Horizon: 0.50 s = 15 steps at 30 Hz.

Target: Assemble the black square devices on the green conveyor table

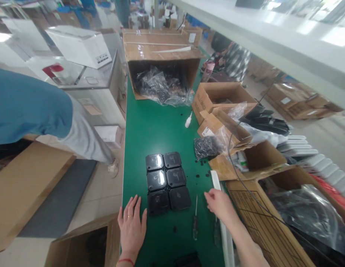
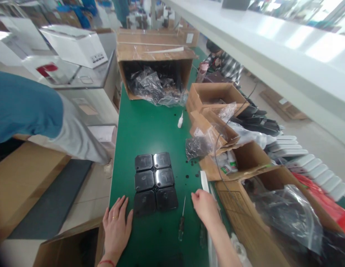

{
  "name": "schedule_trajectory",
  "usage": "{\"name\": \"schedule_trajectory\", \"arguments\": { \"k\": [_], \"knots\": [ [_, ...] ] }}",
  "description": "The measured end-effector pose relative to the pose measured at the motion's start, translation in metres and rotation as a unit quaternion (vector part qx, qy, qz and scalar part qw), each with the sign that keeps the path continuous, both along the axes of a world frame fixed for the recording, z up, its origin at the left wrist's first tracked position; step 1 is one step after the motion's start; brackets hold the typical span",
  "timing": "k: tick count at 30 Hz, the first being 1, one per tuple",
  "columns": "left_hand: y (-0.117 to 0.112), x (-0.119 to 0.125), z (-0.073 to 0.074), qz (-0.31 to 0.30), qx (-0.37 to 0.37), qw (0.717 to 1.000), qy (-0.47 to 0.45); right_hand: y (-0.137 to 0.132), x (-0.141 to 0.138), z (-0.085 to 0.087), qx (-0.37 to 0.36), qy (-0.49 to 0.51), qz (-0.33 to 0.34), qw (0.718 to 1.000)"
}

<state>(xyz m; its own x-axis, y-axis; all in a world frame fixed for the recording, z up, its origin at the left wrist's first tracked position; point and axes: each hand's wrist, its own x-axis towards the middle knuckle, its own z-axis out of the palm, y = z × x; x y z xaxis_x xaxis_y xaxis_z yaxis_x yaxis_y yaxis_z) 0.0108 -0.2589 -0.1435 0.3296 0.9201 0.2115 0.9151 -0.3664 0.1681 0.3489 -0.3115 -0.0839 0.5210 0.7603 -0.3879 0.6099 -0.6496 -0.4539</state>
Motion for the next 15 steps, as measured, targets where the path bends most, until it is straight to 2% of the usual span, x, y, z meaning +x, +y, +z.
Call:
{"name": "schedule_trajectory", "arguments": {
  "k": [3, 5, 7, 8, 10, 11, 13, 15],
  "knots": [
    [0.000, 0.000, 0.002, -0.003, 0.000, 1.000, 0.006, -0.012, -0.035, -0.008, -0.101, 0.013, 0.047, 0.994],
    [0.000, -0.001, 0.002, -0.005, -0.001, 1.000, 0.008, -0.021, -0.053, -0.014, -0.119, -0.029, 0.071, 0.990],
    [-0.001, -0.001, 0.002, -0.004, -0.002, 1.000, 0.007, -0.028, -0.060, -0.020, -0.103, -0.041, 0.064, 0.992],
    [-0.001, -0.002, 0.002, -0.004, -0.003, 1.000, 0.007, -0.030, -0.059, -0.022, -0.081, -0.014, 0.041, 0.996],
    [-0.002, -0.003, 0.001, -0.004, -0.004, 1.000, 0.006, -0.030, -0.053, -0.021, -0.013, 0.109, -0.043, 0.993],
    [-0.002, -0.003, 0.001, -0.004, -0.005, 1.000, 0.006, -0.028, -0.049, -0.018, 0.028, 0.183, -0.096, 0.978],
    [-0.002, -0.004, 0.001, -0.004, -0.006, 1.000, 0.006, -0.020, -0.045, -0.010, 0.114, 0.291, -0.189, 0.931],
    [-0.002, -0.005, 0.001, -0.004, -0.006, 1.000, 0.006, -0.012, -0.046, -0.001, 0.196, 0.310, -0.246, 0.897]
  ]
}}
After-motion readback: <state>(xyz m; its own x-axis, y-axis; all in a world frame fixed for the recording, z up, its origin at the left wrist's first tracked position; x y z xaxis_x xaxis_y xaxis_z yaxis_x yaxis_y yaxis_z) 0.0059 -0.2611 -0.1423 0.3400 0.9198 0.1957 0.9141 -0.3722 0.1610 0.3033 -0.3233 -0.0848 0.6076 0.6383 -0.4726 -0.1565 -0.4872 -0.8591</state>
